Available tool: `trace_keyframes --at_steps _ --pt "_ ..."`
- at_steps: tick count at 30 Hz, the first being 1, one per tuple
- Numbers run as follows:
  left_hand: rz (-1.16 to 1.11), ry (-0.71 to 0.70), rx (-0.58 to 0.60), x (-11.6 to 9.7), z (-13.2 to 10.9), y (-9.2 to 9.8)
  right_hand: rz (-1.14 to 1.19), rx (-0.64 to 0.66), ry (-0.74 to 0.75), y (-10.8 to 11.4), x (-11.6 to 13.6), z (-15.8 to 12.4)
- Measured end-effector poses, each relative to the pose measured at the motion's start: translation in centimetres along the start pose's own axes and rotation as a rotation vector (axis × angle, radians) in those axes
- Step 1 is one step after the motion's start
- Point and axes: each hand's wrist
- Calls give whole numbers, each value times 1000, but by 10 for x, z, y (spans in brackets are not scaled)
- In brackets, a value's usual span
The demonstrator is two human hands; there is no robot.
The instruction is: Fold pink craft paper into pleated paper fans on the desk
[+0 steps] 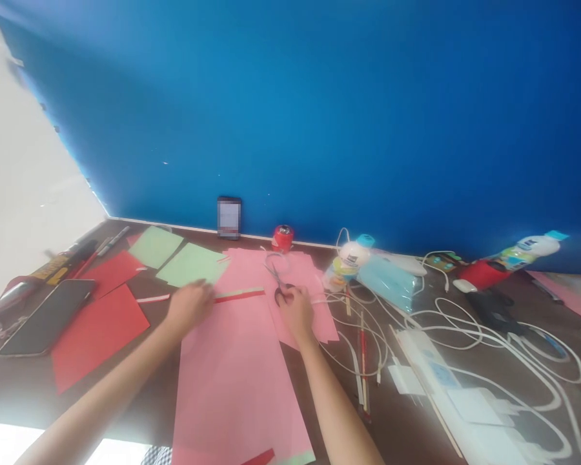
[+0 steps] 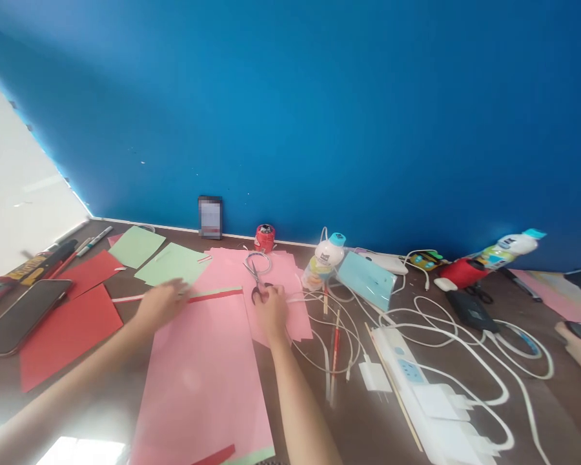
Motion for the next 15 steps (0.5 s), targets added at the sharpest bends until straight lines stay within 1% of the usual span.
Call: trace_keyframes --at_steps 2,4,5,7,9,12,14,15 --pt "30 -96 55 -15 -23 -25 3 -2 -2 0 -1 0" --pt "28 -179 23 -22 -33 -46 10 -10 5 -1 -2 1" --pt "19 -194 5 -22 -32 -54 18 -16 5 -1 -2 1" --pt "-14 -187 30 -18 -18 -62 46 -29 3 -3 -4 2" --pt "-50 -192 70 -12 6 -63 68 -40 -4 -4 -4 2" --pt "-60 -228 98 -9 41 -53 78 -43 -10 -6 -7 3" --pt "-46 -247 56 -8 54 -39 98 -53 0 -6 -9 4" --pt "-26 -242 11 -5 55 -30 120 -67 4 -6 -10 4"
Point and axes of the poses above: each hand's wrist, its own z-axis towards the middle knuckle, its own y-axis out of the back of the hand, x = y × z, and after that the axes turned 15 degrees about -z, right-handed
